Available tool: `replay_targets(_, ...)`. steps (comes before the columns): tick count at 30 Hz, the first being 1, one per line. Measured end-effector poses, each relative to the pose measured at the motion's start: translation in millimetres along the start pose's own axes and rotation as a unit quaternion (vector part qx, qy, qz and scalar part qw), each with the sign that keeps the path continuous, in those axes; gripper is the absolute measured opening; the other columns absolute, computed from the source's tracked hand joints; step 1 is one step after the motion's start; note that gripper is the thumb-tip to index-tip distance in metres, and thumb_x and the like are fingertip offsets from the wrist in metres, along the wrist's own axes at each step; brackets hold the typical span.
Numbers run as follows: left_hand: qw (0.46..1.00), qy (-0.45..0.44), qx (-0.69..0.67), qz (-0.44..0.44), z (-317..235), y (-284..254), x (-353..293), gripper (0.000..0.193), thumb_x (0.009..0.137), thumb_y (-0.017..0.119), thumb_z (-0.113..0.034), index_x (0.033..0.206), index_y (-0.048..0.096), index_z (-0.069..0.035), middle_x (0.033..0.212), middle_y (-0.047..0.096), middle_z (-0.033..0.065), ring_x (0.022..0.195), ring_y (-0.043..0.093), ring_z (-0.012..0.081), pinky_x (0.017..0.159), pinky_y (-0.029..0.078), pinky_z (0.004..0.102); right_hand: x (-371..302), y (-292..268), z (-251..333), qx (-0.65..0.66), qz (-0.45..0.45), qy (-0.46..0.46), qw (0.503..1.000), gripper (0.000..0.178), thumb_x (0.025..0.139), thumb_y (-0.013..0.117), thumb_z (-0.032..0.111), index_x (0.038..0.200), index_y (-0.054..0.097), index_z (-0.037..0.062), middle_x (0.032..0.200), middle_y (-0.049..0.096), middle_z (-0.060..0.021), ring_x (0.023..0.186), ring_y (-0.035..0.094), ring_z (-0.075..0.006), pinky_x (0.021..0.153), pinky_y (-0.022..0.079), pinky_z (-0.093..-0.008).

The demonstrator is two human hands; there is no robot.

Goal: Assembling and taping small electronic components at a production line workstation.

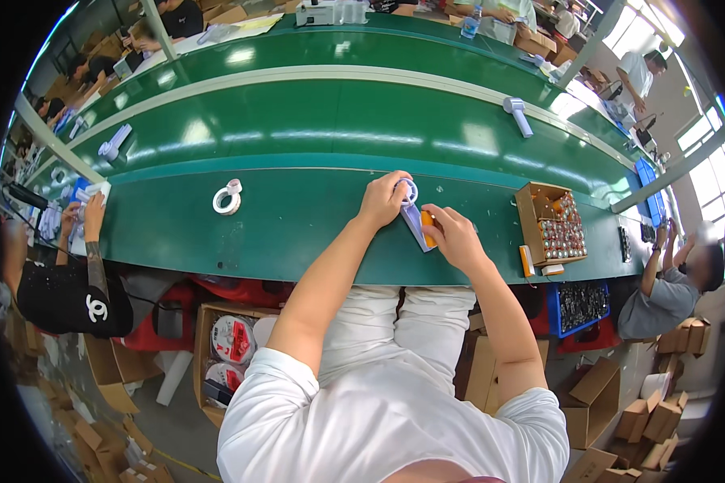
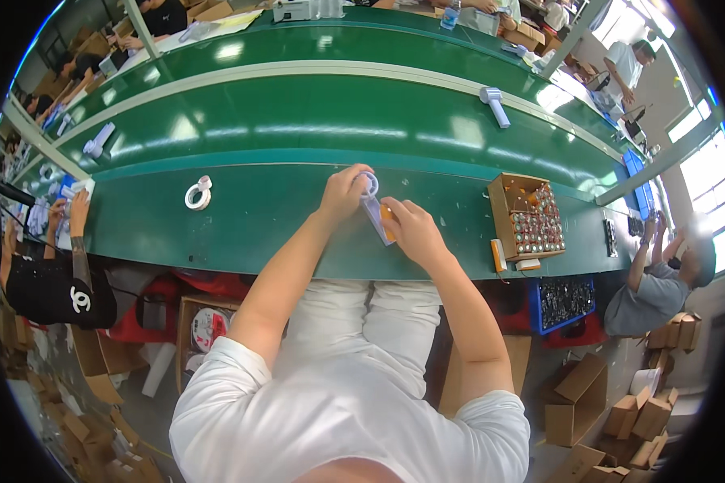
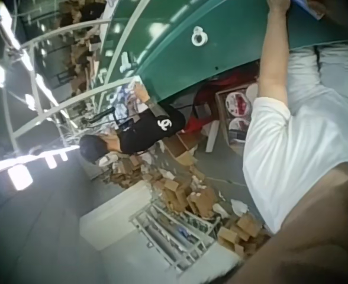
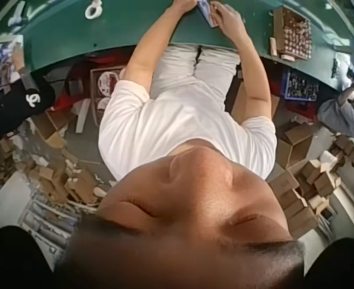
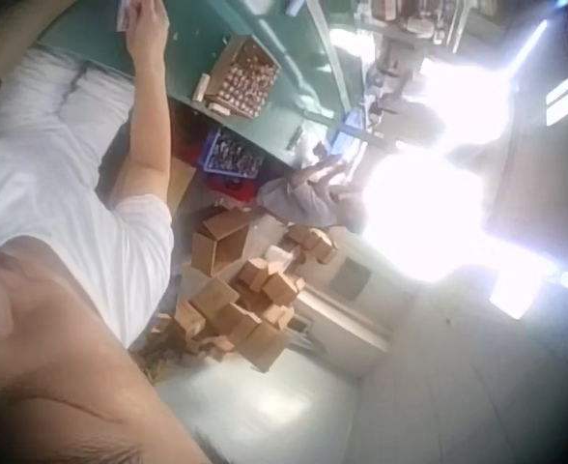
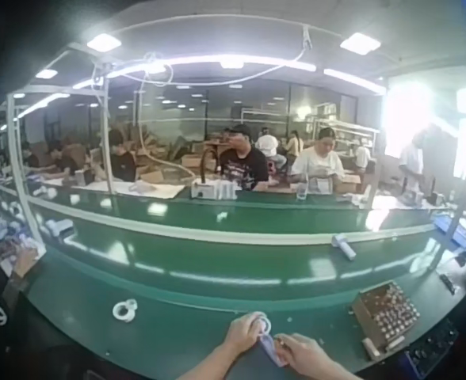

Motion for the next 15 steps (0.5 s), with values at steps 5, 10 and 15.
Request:
replay_targets(5,0.999,0.028,0.037,-0.012,1.2,-5.1,2.1,0.023,0.087,0.049,-0.024,0.093,0.064,-0.007,0.082,0.067,0.0145,0.075,0.065,0.0344,0.065,0.051,0.0415,4.8,18.7,10.4,-0.062,-0.013,-0.064,0.996,0.029,0.083,0.067,0.014,0.11,0.06,0.0083,0.078,0.056,-0.0122,0.072,0.058,-0.0301,0.065,0.047,-0.0403)
replay_targets(10,0.998,0.022,0.058,-0.006,-0.9,-3.4,1.6,0.023,0.086,0.049,-0.025,0.092,0.065,-0.01,0.082,0.068,0.0119,0.074,0.065,0.0332,0.065,0.051,0.042,10.3,22.6,16.2,-0.184,0.056,-0.025,0.981,0.019,0.083,0.064,0.015,0.102,0.06,0.0108,0.083,0.058,-0.0098,0.082,0.061,-0.0287,0.065,0.051,-0.0404)
replay_targets(15,0.996,0.025,0.081,0.011,-2.5,-1.9,0.0,0.025,0.085,0.048,-0.024,0.094,0.066,-0.009,0.083,0.068,0.0112,0.076,0.065,0.0315,0.067,0.051,0.0401,28.0,23.5,18.8,-0.226,0.171,0.001,0.959,0.017,0.084,0.063,0.021,0.097,0.063,0.0108,0.084,0.059,-0.0105,0.082,0.061,-0.0302,0.065,0.05,-0.0419)
Point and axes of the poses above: each hand's wrist, its own x-axis towards the middle knuckle, its own y-axis out of the palm, z = x × y, the point moved 5 cm from there along x, towards the middle knuckle
